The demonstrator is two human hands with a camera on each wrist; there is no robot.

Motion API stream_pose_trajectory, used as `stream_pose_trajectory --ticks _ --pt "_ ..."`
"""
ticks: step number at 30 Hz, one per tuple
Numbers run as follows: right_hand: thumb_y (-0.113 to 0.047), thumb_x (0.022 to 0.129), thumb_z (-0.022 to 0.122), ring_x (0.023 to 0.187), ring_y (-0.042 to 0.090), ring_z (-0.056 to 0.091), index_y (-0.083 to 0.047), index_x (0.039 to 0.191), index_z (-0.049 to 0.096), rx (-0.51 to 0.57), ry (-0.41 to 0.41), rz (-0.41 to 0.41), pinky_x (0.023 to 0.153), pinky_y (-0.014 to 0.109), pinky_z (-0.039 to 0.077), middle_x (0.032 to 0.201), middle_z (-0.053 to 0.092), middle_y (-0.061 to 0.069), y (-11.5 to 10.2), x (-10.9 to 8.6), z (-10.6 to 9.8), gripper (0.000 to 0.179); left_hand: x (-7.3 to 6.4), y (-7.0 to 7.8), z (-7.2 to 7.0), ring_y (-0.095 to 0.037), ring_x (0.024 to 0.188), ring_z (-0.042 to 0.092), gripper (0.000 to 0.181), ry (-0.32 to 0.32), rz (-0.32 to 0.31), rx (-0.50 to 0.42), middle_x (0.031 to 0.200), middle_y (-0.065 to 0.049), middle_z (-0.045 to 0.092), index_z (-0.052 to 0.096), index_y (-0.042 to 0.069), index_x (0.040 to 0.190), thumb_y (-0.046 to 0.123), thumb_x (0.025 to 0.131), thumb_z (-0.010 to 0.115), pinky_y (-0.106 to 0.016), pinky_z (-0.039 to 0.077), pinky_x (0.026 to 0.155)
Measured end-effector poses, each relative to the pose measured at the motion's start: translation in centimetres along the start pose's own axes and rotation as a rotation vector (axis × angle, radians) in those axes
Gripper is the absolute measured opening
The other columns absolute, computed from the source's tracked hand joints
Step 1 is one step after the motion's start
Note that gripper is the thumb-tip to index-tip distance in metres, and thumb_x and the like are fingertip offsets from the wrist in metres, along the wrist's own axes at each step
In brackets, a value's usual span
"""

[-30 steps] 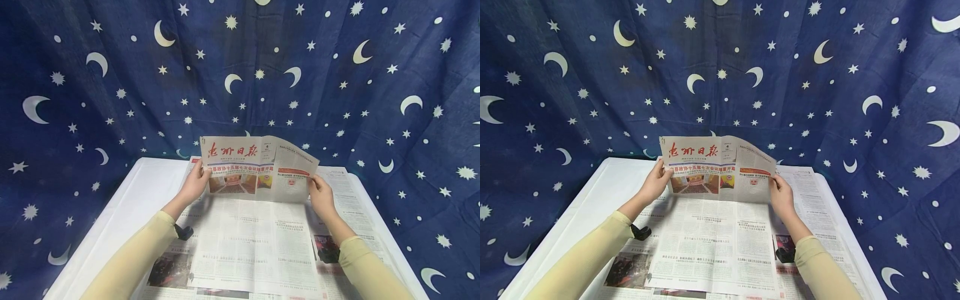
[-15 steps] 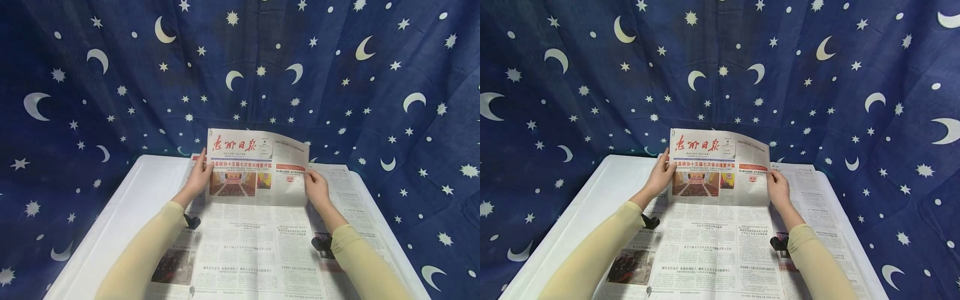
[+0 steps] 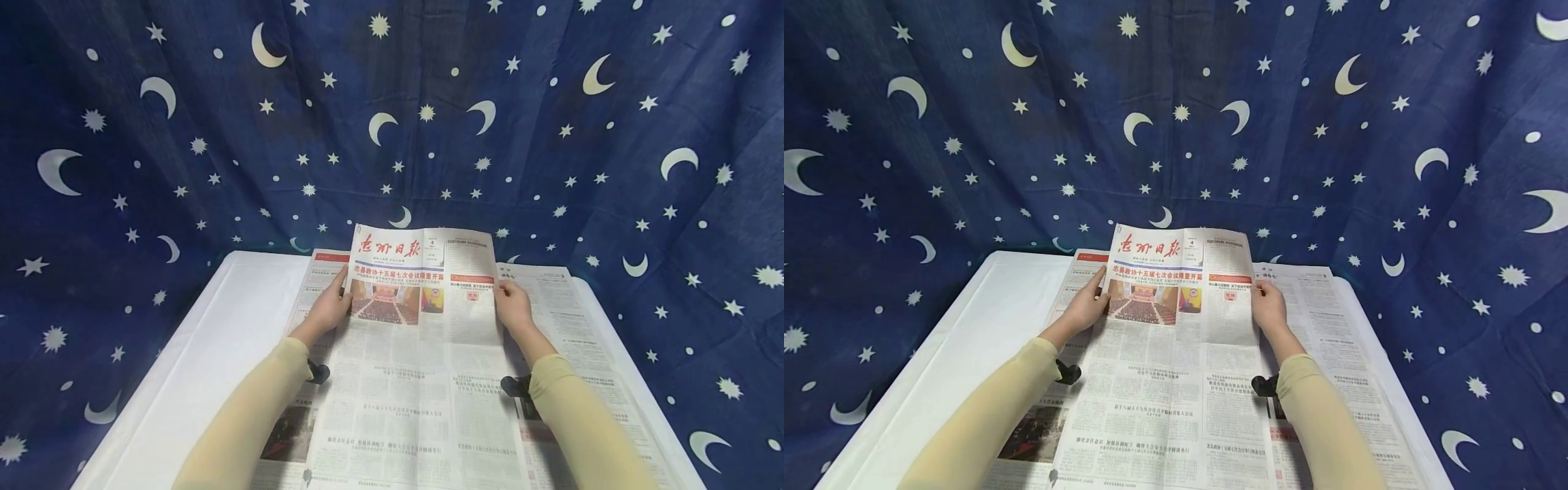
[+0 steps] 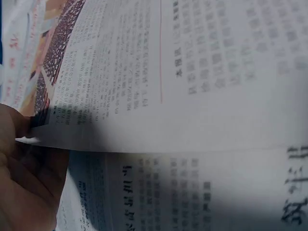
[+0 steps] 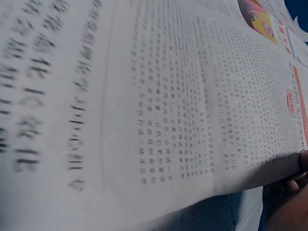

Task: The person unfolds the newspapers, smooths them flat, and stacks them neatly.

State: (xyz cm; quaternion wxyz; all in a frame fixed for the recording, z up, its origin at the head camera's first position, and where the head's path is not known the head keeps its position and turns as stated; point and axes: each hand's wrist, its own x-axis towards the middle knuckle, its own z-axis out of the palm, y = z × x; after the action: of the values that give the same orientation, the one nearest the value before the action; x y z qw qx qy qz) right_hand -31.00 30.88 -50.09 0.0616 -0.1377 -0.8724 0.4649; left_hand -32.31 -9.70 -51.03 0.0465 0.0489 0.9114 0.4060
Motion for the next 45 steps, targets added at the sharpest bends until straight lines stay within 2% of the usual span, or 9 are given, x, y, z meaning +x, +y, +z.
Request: stream_pose_trajectory --ticks 13,23,28,30,33,36,38,41,45 --pt "-0.018 0.108 0.045 0.127 0.042 0.052 0.007 0.145 0.05 -0.138 -0.079 0.078 0.11 0.054 0.042 0.139 0.054 0.029 1.4 0.3 0.7 0.046 -0.6 0.1 0.9 -0.036 0.142 0.044 0.061 -0.086 -0.016 0.3 0.16 -0.013 0.041 0.028 0.012 0.163 0.029 0.108 0.049 -0.052 0.036 0.116" --pt "-0.029 0.109 0.043 0.134 0.043 0.047 0.008 0.147 0.046 -0.092 -0.146 0.153 0.113 0.054 0.038 0.143 0.05 0.029 2.7 0.3 0.4 0.053 -0.9 0.6 2.2 -0.036 0.123 0.062 0.056 -0.056 -0.015 0.526 0.14 -0.017 0.061 0.034 0.011 0.16 0.032 0.109 0.045 -0.054 0.052 0.099" --pt "-0.035 0.11 0.04 0.101 0.027 0.065 0.01 0.149 0.043 0.029 -0.252 0.218 0.091 0.04 0.056 0.12 0.063 0.022 3.7 -1.4 -1.6 0.059 -1.3 1.6 2.2 -0.037 0.1 0.068 0.064 -0.007 -0.031 0.697 0.12 -0.022 0.065 0.029 0.005 0.161 0.035 0.107 0.045 -0.051 0.06 0.078" --pt "-0.035 0.11 0.041 0.086 0.018 0.068 0.01 0.148 0.042 0.131 -0.278 0.264 0.08 0.033 0.06 0.107 0.067 0.014 4.1 -2.5 -2.5 0.06 -1.6 2.2 2.2 -0.039 0.109 0.064 0.068 -0.008 0.033 0.742 0.131 -0.024 0.059 0.028 0.007 0.162 0.037 0.105 0.05 -0.052 0.058 0.085" --pt "-0.034 0.11 0.044 0.079 0.016 0.074 0.011 0.146 0.042 0.296 -0.316 0.327 0.075 0.032 0.063 0.096 0.072 0.008 4.8 -4.2 -3.8 0.058 -3.1 3.7 2.6 -0.042 0.134 0.049 0.074 -0.072 0.254 0.696 0.151 -0.024 0.045 0.029 0.008 0.162 0.038 0.101 0.059 -0.056 0.045 0.107" --pt "-0.034 0.109 0.046 0.085 0.023 0.077 0.01 0.144 0.044 0.398 -0.348 0.368 0.08 0.037 0.062 0.098 0.076 0.011 5.3 -5.7 -4.7 0.056 -5.4 5.2 4.0 -0.04 0.15 0.028 0.076 -0.238 0.49 0.564 0.164 -0.02 0.03 0.028 0.008 0.162 0.039 0.1 0.061 -0.056 0.026 0.121" --pt "-0.033 0.11 0.046 0.088 0.026 0.077 0.009 0.145 0.042 0.435 -0.379 0.381 0.081 0.039 0.061 0.101 0.076 0.013 5.4 -6.6 -5.1 0.055 -6.8 5.9 5.2 -0.039 0.152 0.025 0.077 -0.342 0.584 0.523 0.166 -0.018 0.027 0.028 0.009 0.162 0.042 0.101 0.06 -0.054 0.022 0.122" --pt "-0.031 0.11 0.047 0.09 0.026 0.077 0.005 0.15 0.04 0.501 -0.431 0.389 0.082 0.039 0.061 0.103 0.076 0.013 5.4 -7.6 -5.3 0.055 -8.0 6.4 6.8 -0.036 0.154 0.021 0.078 -0.434 0.629 0.537 0.168 -0.014 0.024 0.028 0.013 0.163 0.05 0.101 0.056 -0.05 0.02 0.124" --pt "-0.028 0.112 0.042 0.095 0.024 0.076 0.003 0.156 0.034 0.628 -0.519 0.357 0.086 0.037 0.059 0.11 0.074 0.012 5.0 -8.7 -5.5 0.054 -8.4 6.5 8.0 -0.029 0.156 0.015 0.077 -0.458 0.594 0.6 0.17 -0.008 0.019 0.027 0.02 0.164 0.057 0.101 0.052 -0.046 0.016 0.125"
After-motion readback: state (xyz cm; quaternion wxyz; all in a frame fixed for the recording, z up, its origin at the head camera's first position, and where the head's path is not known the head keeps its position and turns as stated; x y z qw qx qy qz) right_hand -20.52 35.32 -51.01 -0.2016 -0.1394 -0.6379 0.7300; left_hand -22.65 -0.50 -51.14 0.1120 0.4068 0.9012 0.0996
